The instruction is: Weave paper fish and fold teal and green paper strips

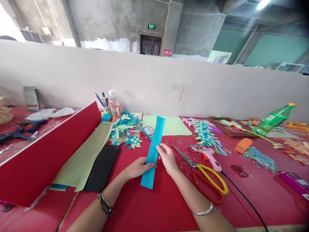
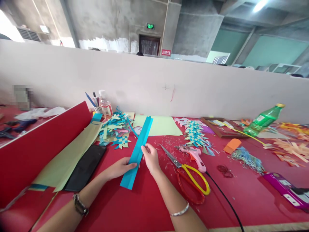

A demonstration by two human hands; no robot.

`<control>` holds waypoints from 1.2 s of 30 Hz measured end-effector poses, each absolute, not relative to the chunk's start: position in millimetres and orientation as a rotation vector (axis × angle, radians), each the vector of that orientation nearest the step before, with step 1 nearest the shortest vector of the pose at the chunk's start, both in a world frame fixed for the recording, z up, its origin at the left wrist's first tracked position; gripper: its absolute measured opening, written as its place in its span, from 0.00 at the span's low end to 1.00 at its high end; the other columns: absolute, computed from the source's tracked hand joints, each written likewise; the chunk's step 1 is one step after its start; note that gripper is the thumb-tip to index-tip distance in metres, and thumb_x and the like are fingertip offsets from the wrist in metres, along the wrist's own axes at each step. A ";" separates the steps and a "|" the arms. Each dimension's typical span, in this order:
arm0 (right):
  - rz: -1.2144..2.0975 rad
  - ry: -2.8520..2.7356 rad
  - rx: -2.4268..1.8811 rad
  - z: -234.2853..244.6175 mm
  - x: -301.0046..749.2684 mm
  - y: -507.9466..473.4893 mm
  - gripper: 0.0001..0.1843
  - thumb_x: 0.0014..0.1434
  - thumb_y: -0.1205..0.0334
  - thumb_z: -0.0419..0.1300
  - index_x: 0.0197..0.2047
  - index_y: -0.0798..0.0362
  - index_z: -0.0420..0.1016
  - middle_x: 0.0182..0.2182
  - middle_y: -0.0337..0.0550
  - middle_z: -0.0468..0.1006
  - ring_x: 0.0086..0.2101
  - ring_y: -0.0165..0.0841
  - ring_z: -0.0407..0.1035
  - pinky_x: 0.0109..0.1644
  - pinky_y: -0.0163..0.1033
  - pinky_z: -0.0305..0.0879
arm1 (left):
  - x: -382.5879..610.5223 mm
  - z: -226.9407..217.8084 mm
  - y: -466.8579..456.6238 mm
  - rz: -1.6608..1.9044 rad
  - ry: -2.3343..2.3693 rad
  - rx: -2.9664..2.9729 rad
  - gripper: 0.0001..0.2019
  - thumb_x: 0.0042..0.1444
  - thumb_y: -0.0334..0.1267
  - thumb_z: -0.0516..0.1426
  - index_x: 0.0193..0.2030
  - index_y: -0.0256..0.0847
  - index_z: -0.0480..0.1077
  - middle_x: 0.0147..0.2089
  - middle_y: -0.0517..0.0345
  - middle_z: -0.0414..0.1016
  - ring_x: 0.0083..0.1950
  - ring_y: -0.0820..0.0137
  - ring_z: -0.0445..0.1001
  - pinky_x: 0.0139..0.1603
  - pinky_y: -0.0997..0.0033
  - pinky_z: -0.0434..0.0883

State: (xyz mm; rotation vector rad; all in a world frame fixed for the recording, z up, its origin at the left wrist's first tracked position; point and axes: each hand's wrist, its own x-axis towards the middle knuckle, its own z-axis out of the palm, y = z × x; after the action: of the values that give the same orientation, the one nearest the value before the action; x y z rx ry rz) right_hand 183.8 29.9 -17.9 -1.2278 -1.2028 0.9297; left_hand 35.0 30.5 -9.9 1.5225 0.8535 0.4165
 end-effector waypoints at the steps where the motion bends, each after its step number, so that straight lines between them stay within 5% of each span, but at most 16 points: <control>1: 0.904 -1.193 -1.240 -16.9 185.5 30.7 0.15 0.50 0.49 0.52 0.24 0.52 0.61 0.15 0.31 0.58 0.16 0.26 0.55 0.21 0.32 0.52 | 35.6 -9.4 30.8 0.438 0.836 1.517 0.18 0.48 0.50 0.53 0.35 0.35 0.65 0.27 0.62 0.67 0.27 0.76 0.64 0.28 0.76 0.63; 5: 0.796 -1.159 -1.288 -0.9 201.8 34.3 0.15 0.50 0.48 0.52 0.25 0.53 0.62 0.14 0.31 0.60 0.17 0.27 0.57 0.22 0.33 0.53 | 38.5 -10.3 30.3 0.473 0.779 1.491 0.20 0.50 0.51 0.50 0.43 0.36 0.61 0.27 0.62 0.66 0.24 0.76 0.65 0.25 0.76 0.65; 9: 0.710 -1.163 -1.339 28.1 233.9 43.4 0.16 0.47 0.50 0.56 0.33 0.53 0.65 0.14 0.31 0.63 0.18 0.28 0.59 0.24 0.34 0.55 | 40.7 -10.1 26.6 0.528 0.823 1.623 0.20 0.55 0.50 0.43 0.38 0.35 0.63 0.25 0.60 0.66 0.21 0.77 0.64 0.24 0.77 0.64; 13: 0.635 -1.332 -1.503 49.5 266.7 62.0 0.18 0.49 0.53 0.54 0.42 0.55 0.64 0.15 0.32 0.65 0.17 0.27 0.59 0.22 0.33 0.55 | 38.8 -6.1 22.4 0.695 0.913 2.084 0.16 0.57 0.45 0.44 0.43 0.39 0.65 0.39 0.53 0.70 0.38 0.71 0.69 0.41 0.72 0.66; 19: 0.615 -1.318 -1.715 52.1 295.3 110.1 0.17 0.52 0.63 0.54 0.46 0.56 0.61 0.19 0.33 0.67 0.17 0.24 0.60 0.21 0.31 0.57 | 34.7 -16.6 23.5 0.418 0.983 2.626 0.26 0.55 0.50 0.45 0.59 0.45 0.51 0.62 0.52 0.51 0.62 0.61 0.49 0.60 0.55 0.50; 22: 0.626 -1.290 -1.854 44.1 300.8 139.2 0.17 0.54 0.62 0.54 0.47 0.57 0.61 0.28 0.40 0.71 0.25 0.26 0.66 0.28 0.34 0.64 | 34.4 -22.8 24.7 0.335 1.104 2.666 0.27 0.55 0.53 0.42 0.60 0.45 0.50 0.63 0.53 0.50 0.63 0.60 0.46 0.60 0.54 0.48; 26: 0.612 -1.293 -1.990 32.8 305.6 172.8 0.16 0.58 0.58 0.51 0.48 0.56 0.63 0.45 0.46 0.67 0.41 0.33 0.65 0.42 0.45 0.65 | 33.9 -19.6 26.3 0.343 1.168 2.690 0.24 0.55 0.48 0.45 0.58 0.43 0.54 0.58 0.52 0.58 0.58 0.62 0.55 0.57 0.59 0.54; 31: 0.500 -1.314 -2.085 25.1 310.0 195.5 0.17 0.57 0.59 0.52 0.48 0.56 0.63 0.45 0.46 0.67 0.41 0.33 0.65 0.43 0.45 0.64 | 33.4 -15.1 28.6 0.324 1.238 2.707 0.21 0.55 0.45 0.47 0.54 0.41 0.58 0.51 0.51 0.63 0.51 0.62 0.61 0.49 0.62 0.61; 36: 0.454 -1.360 -2.088 23.6 304.2 198.5 0.16 0.58 0.59 0.51 0.48 0.55 0.63 0.45 0.46 0.66 0.41 0.33 0.65 0.43 0.44 0.64 | 33.2 -19.5 28.1 0.354 1.287 2.700 0.24 0.56 0.50 0.43 0.56 0.40 0.57 0.54 0.50 0.60 0.53 0.61 0.58 0.51 0.60 0.59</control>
State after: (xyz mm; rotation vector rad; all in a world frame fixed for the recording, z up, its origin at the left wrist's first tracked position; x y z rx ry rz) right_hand 304.2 198.5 23.6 -2.0879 -1.3597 0.4537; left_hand 33.2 28.1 -19.5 2.6996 1.2875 0.3538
